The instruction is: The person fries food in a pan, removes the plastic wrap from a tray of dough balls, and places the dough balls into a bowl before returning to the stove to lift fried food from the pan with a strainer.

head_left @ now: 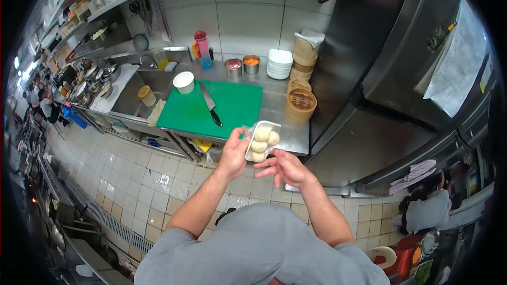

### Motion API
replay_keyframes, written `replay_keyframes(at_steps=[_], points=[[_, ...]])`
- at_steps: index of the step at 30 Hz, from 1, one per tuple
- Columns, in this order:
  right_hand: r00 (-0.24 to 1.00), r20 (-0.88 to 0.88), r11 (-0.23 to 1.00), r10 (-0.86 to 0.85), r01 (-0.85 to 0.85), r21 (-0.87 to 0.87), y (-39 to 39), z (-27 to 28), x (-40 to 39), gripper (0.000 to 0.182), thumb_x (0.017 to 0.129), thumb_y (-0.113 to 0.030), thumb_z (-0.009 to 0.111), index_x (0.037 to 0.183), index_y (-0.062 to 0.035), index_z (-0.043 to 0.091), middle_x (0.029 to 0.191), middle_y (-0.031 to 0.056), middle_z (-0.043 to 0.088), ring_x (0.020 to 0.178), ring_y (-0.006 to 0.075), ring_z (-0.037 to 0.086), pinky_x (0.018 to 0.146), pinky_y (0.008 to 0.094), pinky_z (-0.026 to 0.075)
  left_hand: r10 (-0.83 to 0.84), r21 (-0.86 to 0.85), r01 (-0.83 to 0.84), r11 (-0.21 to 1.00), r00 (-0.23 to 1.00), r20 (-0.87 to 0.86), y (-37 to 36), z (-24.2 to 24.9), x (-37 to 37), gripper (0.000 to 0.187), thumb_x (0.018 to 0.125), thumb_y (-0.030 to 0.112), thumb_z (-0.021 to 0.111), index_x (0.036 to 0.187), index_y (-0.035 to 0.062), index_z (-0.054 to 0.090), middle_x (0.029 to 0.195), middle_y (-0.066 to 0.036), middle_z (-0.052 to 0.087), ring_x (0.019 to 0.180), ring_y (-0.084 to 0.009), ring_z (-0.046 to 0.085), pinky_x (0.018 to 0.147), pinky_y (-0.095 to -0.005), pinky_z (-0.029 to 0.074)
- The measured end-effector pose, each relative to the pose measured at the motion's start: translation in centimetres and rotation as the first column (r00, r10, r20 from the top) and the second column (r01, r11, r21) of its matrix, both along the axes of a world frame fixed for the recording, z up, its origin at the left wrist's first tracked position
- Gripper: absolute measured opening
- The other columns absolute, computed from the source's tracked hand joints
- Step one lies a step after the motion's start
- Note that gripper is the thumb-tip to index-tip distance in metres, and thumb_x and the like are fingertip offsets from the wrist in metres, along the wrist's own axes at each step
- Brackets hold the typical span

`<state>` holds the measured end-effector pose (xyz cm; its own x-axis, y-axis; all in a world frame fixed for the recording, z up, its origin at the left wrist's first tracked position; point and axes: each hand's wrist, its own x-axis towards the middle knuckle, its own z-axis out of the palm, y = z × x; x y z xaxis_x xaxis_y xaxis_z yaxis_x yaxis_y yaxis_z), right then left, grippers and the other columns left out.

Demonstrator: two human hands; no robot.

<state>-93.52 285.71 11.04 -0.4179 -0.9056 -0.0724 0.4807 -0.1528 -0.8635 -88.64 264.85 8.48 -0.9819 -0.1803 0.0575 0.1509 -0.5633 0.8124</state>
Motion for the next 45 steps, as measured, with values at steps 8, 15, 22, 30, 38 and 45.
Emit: replay_keyframes(at_steps=[8, 15, 22, 30, 38, 45], points=[[0.312, -0.07, 0.317, -0.947, 0.887, -0.335, 7.6, 6.4, -4.3, 0.02, 0.105, -0.019, 0.051, 0.119, -0.0047, 0.054, 0.12, 0.0114, 0.061, 0.106, 0.0234, 0.065, 0.078, 0.0392, 0.06, -0.24, 0.391, 0.232, 0.891, 0.97, -0.031, -0.4, 0.1, 0.1, 0.044, 0.1, 0.016, 0.047, 0.142, 0.003, 0.047, 0.133, -0.018, 0.06, 0.114, -0.0366, 0.064, 0.095, -0.0619, 0.054], [0.31, 0.149, 0.191, -0.939, 0.83, -0.524, 13.5, 14.5, -7.9, 0.021, 0.102, -0.023, 0.054, 0.121, -0.0127, 0.053, 0.125, 0.0136, 0.055, 0.119, 0.0313, 0.054, 0.103, 0.0518, 0.045, -0.314, 0.406, 0.263, 0.875, 0.947, 0.065, -0.2, 1.1, -0.2, 0.047, 0.107, 0.042, 0.04, 0.141, 0.0102, 0.049, 0.126, -0.013, 0.063, 0.097, -0.0305, 0.069, 0.073, -0.051, 0.062], [0.446, 0.214, 0.184, -0.869, 0.694, -0.696, 17.4, 12.4, -1.9, 0.021, 0.099, -0.027, 0.054, 0.102, -0.0089, 0.066, 0.118, 0.0059, 0.067, 0.115, 0.0225, 0.06, 0.102, 0.0405, 0.045, -0.391, 0.199, 0.379, 0.904, 0.92, 0.025, -1.1, 0.7, 0.5, 0.056, 0.102, 0.031, 0.057, 0.151, 0.0148, 0.035, 0.126, -0.015, 0.06, 0.091, -0.0318, 0.07, 0.07, -0.0472, 0.063], [-0.121, 0.029, -0.11, -0.992, 0.741, -0.662, 34.0, 9.5, 18.3, 0.055, 0.106, -0.052, 0.04, 0.141, -0.0107, 0.051, 0.138, 0.0045, 0.056, 0.127, 0.0254, 0.052, 0.11, 0.0437, 0.039, -0.59, 0.266, 0.562, 0.783, 0.807, 0.03, 3.6, 1.7, 0.2, 0.076, 0.086, 0.006, 0.068, 0.153, 0.0112, 0.031, 0.126, -0.017, 0.059, 0.099, -0.032, 0.071, 0.082, -0.0443, 0.063], [-0.905, 0.141, -0.762, -0.401, 0.244, -0.6, 48.6, 8.9, 17.4, 0.06, 0.108, -0.043, 0.037, 0.15, 0.0002, 0.039, 0.15, 0.0145, 0.046, 0.134, 0.0338, 0.047, 0.111, 0.05, 0.039, -0.695, 0.03, 0.696, 0.717, 0.718, -0.046, 22.5, 13.0, -7.7, 0.073, 0.085, 0.008, 0.067, 0.15, 0.0045, 0.033, 0.123, -0.015, 0.06, 0.103, -0.0278, 0.067, 0.087, -0.0419, 0.059], [-0.923, 0.208, -0.844, -0.324, 0.183, -0.504, 56.6, 8.5, 17.4, 0.073, 0.107, -0.053, 0.032, 0.154, 0.0031, 0.029, 0.16, 0.0184, 0.03, 0.146, 0.0352, 0.029, 0.12, 0.0477, 0.026, -0.682, -0.421, 0.587, 0.692, 0.723, -0.113, 37.9, 22.8, -21.4, 0.067, 0.086, 0.014, 0.07, 0.145, -0.0002, 0.042, 0.126, -0.007, 0.06, 0.107, -0.0149, 0.061, 0.09, -0.029, 0.051]])
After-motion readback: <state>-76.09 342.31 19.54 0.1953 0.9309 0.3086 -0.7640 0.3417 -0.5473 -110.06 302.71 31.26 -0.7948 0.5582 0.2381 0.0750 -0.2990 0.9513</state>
